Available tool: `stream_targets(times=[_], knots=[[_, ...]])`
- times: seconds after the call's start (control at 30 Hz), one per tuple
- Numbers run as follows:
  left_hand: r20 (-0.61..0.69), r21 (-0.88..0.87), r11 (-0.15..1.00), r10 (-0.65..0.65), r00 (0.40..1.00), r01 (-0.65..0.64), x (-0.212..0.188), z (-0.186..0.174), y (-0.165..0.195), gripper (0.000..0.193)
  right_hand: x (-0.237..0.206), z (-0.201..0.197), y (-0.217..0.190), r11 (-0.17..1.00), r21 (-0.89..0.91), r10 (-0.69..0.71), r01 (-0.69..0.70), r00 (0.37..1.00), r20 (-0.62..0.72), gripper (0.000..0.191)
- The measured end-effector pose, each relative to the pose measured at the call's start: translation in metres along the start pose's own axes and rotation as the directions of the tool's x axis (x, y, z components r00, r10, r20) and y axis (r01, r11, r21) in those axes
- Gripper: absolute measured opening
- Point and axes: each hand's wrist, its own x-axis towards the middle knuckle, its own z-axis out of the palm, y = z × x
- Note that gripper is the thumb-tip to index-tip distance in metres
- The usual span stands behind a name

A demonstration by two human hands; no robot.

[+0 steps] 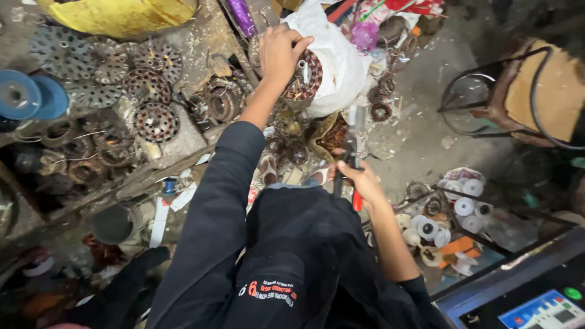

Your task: The person uses a pair of pliers to cut a circular metal part into smaller pieces. The person holds the part with one hand and repeatedly snips sections off with the pliers in the other hand.

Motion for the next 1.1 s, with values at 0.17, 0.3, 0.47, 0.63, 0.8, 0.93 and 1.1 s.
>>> stream_targets(times=[0.17,0.3,0.47,0.63,0.8,0.93,1.1], knots=[[0.050,-0.065,0.997,0.051,0.997,-0.047,0.005,0.002,-0.012,0.035,0.003,0.041,-0.024,0.996,-0.049,0.085,-0.079,0.987,0.136,0.046],[0.060,-0.072,0.997,0.020,0.998,-0.016,0.005,0.002,-0.018,0.032,0.015,0.065,-0.026,0.983,-0.134,0.152,-0.127,0.970,0.191,0.045],[0.064,-0.073,0.997,-0.009,0.998,0.013,0.007,-0.003,-0.018,0.035,0.024,0.078,-0.025,0.975,-0.161,0.184,-0.152,0.961,0.208,0.045],[0.083,-0.069,0.997,-0.024,0.996,0.030,0.009,-0.007,-0.018,0.035,0.026,0.085,-0.031,0.976,-0.076,0.215,-0.203,0.948,0.234,0.046],[0.073,-0.081,0.996,-0.024,0.997,0.030,0.010,-0.010,-0.018,0.035,0.028,0.090,-0.041,0.972,-0.040,0.235,-0.233,0.934,0.269,0.047],[0.084,-0.071,0.997,-0.026,0.996,0.032,0.011,-0.010,-0.018,0.036,0.034,0.092,-0.040,0.945,0.073,0.284,-0.319,0.910,0.303,0.050],[0.068,-0.081,0.996,-0.033,0.997,0.039,0.011,-0.010,-0.019,0.036,0.054,0.107,-0.017,0.986,0.092,0.112,-0.138,0.965,0.239,0.047]])
